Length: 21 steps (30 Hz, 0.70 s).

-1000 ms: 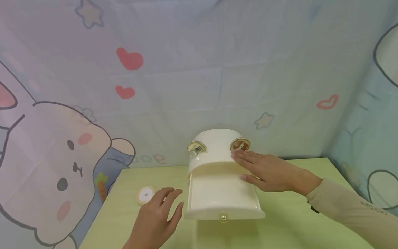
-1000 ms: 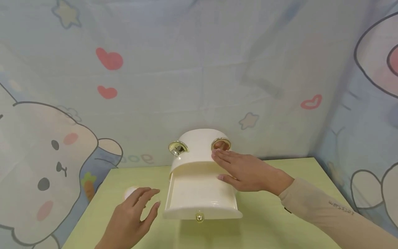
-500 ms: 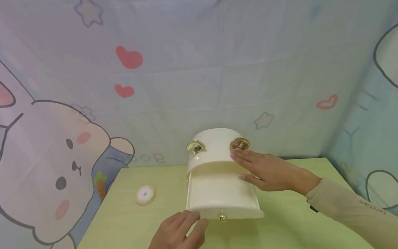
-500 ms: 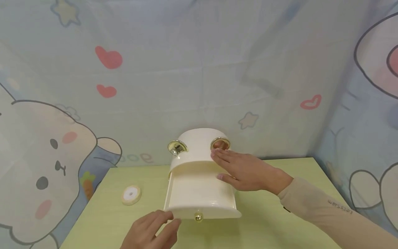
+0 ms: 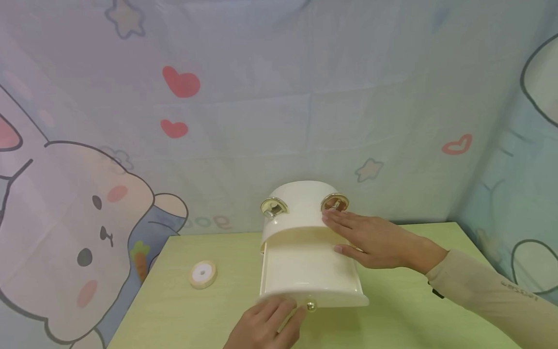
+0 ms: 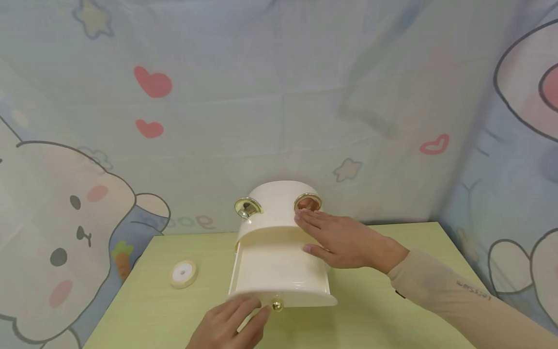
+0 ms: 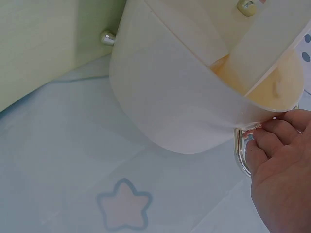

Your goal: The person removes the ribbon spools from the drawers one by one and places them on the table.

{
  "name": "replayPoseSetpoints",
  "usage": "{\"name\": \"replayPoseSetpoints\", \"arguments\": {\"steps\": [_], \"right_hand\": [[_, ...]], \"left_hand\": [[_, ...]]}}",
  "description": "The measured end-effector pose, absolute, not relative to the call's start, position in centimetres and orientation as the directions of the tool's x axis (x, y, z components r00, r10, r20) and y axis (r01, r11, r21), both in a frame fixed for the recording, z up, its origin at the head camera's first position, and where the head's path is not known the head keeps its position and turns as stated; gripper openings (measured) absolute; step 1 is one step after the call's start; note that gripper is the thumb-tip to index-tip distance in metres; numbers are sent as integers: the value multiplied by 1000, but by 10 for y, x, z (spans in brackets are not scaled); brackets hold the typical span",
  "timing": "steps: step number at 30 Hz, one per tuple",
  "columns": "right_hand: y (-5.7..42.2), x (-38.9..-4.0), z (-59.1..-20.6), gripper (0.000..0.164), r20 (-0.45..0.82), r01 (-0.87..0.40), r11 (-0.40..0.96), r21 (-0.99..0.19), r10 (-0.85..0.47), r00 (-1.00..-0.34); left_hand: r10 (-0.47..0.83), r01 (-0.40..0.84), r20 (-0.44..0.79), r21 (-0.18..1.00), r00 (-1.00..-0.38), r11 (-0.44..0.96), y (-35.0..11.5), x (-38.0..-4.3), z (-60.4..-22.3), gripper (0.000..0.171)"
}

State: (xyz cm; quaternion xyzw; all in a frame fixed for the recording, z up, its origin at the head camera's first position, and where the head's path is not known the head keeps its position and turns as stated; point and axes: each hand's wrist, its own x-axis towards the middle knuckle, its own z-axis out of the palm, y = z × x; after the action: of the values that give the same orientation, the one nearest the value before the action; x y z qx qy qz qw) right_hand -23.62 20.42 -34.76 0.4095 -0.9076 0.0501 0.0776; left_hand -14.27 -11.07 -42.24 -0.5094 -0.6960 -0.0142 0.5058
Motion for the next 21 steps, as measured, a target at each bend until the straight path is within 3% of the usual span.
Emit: {"name": "replayPoseSetpoints", "arguments": {"steps": [2,7,15,21], "right_hand": [[205,-236,-348,67,183,-752,658,-31,-736,-652],[206,-236,-348,66,186,-751,660,-35,-734,-654],[203,-236,-348,67,182,-754,654,-55,-736,-652],[205,-237,-349,67,188,-748,661,-55,-729,-658]], "left_hand": [[715,698,696,-542,61,468,-109,-144,-425,32],[749,677,659,-582,68,451,-106,-144,-427,56],[766,658,636,-618,97,430,-101,-145,-428,59],[747,676,660,-587,82,445,-95,-146,-435,62]]}}
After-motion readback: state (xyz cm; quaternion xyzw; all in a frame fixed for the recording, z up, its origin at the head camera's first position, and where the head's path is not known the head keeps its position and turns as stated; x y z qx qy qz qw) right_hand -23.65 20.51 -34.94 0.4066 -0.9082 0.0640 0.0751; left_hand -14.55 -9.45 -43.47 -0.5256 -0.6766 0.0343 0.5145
